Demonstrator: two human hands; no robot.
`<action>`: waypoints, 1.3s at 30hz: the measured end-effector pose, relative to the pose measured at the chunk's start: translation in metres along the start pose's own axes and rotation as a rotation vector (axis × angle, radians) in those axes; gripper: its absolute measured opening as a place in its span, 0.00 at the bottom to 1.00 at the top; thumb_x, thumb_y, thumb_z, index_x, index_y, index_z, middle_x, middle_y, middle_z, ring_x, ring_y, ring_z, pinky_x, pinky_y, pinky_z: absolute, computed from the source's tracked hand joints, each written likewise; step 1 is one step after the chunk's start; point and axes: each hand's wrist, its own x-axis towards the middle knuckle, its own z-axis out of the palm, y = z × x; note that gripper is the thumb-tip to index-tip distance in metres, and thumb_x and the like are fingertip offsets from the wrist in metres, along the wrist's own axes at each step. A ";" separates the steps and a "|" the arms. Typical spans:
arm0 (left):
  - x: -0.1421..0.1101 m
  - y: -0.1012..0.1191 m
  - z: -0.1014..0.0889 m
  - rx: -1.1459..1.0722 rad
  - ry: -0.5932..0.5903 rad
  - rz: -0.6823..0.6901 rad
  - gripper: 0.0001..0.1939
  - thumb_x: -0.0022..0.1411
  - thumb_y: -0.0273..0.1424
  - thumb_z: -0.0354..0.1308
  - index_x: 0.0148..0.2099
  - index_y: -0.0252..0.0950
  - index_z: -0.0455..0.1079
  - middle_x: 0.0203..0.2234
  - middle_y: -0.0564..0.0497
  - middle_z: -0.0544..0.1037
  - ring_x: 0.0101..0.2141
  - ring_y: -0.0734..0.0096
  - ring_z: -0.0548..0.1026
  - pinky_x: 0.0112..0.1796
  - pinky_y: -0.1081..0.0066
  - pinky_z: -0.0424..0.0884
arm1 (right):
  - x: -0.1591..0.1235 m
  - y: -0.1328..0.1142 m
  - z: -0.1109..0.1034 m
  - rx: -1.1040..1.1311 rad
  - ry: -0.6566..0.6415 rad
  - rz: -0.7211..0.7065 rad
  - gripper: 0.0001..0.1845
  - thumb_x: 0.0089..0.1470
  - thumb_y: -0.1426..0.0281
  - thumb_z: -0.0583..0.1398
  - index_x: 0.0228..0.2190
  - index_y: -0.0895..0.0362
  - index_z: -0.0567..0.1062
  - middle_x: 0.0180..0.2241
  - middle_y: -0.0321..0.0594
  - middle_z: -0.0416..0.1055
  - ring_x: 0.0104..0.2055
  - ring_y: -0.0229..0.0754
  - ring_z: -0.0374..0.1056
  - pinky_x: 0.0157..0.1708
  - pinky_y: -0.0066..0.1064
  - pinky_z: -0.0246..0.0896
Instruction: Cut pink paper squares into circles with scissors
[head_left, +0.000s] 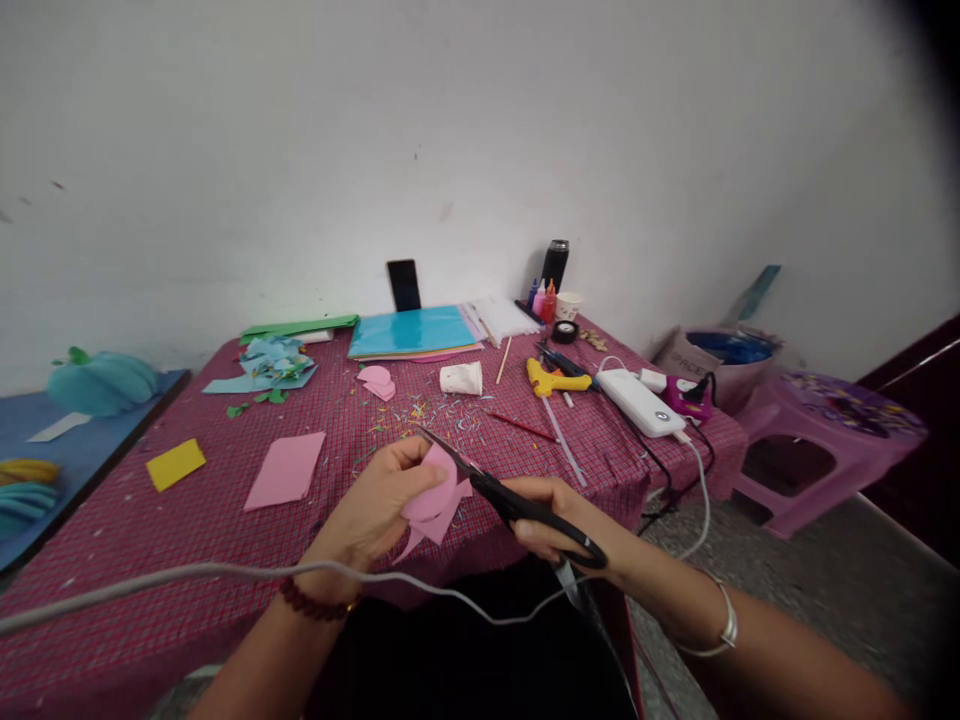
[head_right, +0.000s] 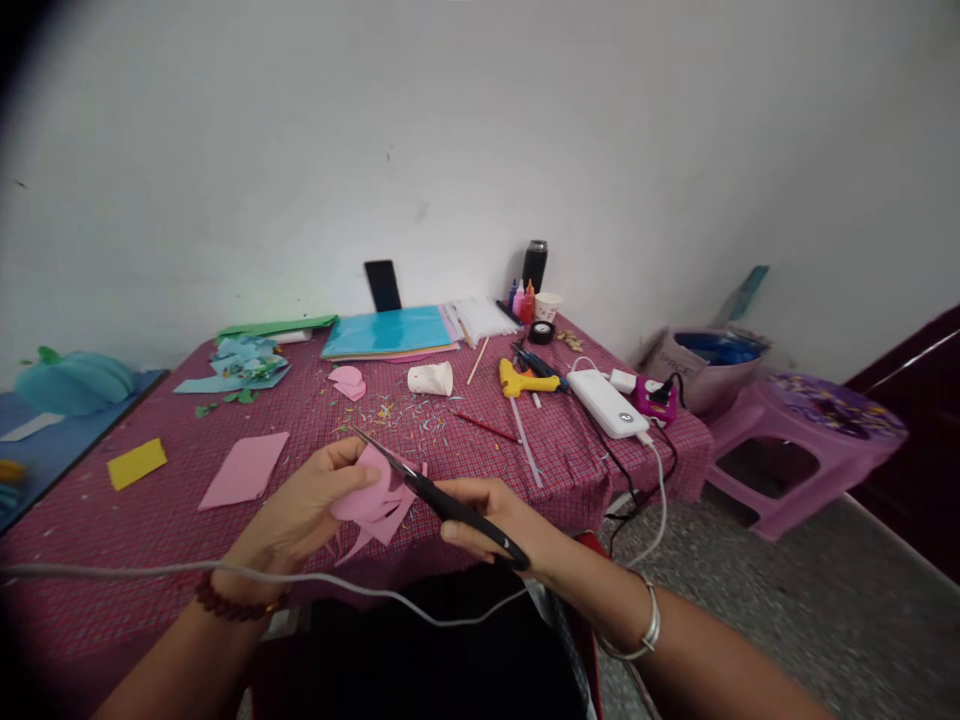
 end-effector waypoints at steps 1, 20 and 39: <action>0.000 -0.001 -0.001 0.000 -0.006 -0.001 0.08 0.42 0.27 0.66 0.24 0.33 0.68 0.16 0.58 0.69 0.16 0.82 0.64 0.19 0.79 0.57 | 0.000 0.000 -0.001 0.000 0.001 0.009 0.28 0.49 0.53 0.64 0.44 0.62 0.72 0.16 0.23 0.52 0.15 0.26 0.44 0.13 0.20 0.39; 0.002 0.005 -0.008 0.043 -0.024 0.000 0.09 0.38 0.27 0.66 0.23 0.32 0.69 0.17 0.54 0.72 0.18 0.79 0.68 0.22 0.78 0.61 | -0.001 -0.008 -0.003 -0.048 -0.011 0.091 0.30 0.51 0.55 0.63 0.49 0.62 0.72 0.15 0.24 0.53 0.15 0.26 0.45 0.13 0.19 0.40; 0.012 0.002 -0.022 -0.439 0.198 0.139 0.07 0.46 0.22 0.66 0.29 0.34 0.73 0.25 0.54 0.78 0.27 0.77 0.75 0.32 0.76 0.72 | 0.037 0.014 -0.057 -1.301 0.217 -0.088 0.25 0.51 0.78 0.57 0.52 0.57 0.71 0.46 0.50 0.70 0.47 0.49 0.66 0.49 0.43 0.61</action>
